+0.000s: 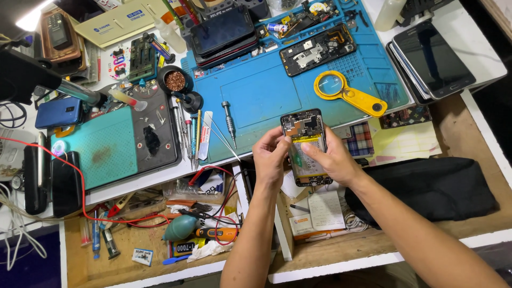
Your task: Repairing a mobile phone by prying open the casing and inspecting internal components
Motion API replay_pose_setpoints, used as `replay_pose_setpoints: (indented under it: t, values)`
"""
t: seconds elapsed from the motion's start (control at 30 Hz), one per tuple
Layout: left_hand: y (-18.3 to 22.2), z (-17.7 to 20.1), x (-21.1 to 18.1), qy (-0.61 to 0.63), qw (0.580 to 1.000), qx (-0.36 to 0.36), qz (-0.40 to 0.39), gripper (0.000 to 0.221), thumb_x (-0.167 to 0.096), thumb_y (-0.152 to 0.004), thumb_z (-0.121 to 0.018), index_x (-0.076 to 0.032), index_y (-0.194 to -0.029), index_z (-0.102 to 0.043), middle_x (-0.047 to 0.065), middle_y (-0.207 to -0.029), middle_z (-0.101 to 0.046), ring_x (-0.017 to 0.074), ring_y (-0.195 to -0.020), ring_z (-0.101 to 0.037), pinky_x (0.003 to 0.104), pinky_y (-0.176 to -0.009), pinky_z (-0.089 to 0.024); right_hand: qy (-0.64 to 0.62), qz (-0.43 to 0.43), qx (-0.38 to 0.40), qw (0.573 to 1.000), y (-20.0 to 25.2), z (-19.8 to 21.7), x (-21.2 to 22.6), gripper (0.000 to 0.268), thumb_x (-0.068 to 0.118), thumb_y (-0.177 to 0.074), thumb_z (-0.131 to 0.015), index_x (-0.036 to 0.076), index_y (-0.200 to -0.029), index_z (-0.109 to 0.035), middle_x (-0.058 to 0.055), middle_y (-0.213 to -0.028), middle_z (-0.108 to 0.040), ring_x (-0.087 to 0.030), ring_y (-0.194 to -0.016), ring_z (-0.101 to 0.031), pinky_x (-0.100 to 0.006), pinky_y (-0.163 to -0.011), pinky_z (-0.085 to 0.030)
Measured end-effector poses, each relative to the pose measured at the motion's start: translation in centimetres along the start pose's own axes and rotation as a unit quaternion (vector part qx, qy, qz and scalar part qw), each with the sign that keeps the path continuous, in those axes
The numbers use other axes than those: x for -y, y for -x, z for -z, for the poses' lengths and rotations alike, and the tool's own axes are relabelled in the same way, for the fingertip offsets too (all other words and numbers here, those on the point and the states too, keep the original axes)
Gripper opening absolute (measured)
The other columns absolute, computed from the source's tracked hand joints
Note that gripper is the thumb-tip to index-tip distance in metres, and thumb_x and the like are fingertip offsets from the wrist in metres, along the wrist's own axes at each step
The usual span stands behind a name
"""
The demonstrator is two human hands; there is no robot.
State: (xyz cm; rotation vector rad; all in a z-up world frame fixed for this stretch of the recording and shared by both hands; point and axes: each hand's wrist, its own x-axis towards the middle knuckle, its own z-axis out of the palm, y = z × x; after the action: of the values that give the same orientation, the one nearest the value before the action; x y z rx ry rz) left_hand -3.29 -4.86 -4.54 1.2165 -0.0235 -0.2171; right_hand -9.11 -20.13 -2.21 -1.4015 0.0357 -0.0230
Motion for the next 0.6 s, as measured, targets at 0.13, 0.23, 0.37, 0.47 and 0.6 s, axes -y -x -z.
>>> replay_pose_setpoints:
  t: [0.13,0.23,0.37,0.47,0.6]
  values:
    - [-0.1,0.3,0.4,0.022,1.0,-0.006,0.011,0.031,-0.007,-0.083,-0.078,-0.002,-0.113,-0.076,0.005,-0.076,-0.071,0.0047,-0.065,-0.052,0.021,-0.056,-0.052,-0.005,-0.009,0.003,1.0,0.1,0.0,-0.1,0.037,0.016,-0.098,-0.062,0.003,-0.131,-0.053,-0.023,-0.112,-0.073,-0.032,-0.1,-0.072,-0.055,-0.098,-0.052]
    - [-0.1,0.0,0.1,-0.016,1.0,-0.001,-0.007,0.029,-0.009,-0.083,-0.078,-0.005,-0.112,-0.077,0.003,-0.075,-0.071,0.0025,-0.066,-0.051,0.018,-0.055,-0.049,0.003,-0.005,-0.005,1.0,0.0,0.0,0.1,0.037,0.017,-0.098,-0.063,0.004,-0.131,-0.053,-0.021,-0.113,-0.074,-0.029,-0.101,-0.072,-0.053,-0.098,-0.052]
    - [0.8,-1.3,-1.9,0.01,1.0,-0.009,0.015,0.031,-0.011,-0.083,-0.077,-0.004,-0.114,-0.076,0.002,-0.076,-0.069,0.002,-0.067,-0.049,0.017,-0.055,-0.046,-0.01,-0.013,-0.001,1.0,0.1,0.1,-0.2,0.042,0.018,-0.098,-0.062,0.002,-0.135,-0.051,-0.025,-0.115,-0.072,-0.034,-0.103,-0.071,-0.055,-0.101,-0.049]
    - [1.0,-2.1,-3.0,0.033,0.999,-0.011,0.03,0.031,-0.009,-0.083,-0.076,-0.003,-0.113,-0.076,0.002,-0.076,-0.068,0.0027,-0.067,-0.049,0.017,-0.055,-0.047,-0.011,-0.003,-0.005,1.0,0.0,-0.2,0.4,0.045,0.016,-0.097,-0.062,0.0,-0.138,-0.05,-0.026,-0.118,-0.071,-0.036,-0.108,-0.069,-0.057,-0.105,-0.046]
    - [1.0,-1.9,-2.6,0.03,0.999,-0.017,0.033,0.031,-0.006,-0.082,-0.076,-0.001,-0.113,-0.075,0.003,-0.075,-0.066,0.0032,-0.066,-0.048,0.017,-0.053,-0.046,-0.008,0.004,-0.007,1.0,0.0,-0.3,0.3,0.044,0.015,-0.098,-0.062,0.001,-0.137,-0.05,-0.025,-0.12,-0.07,-0.035,-0.111,-0.068,-0.057,-0.105,-0.045]
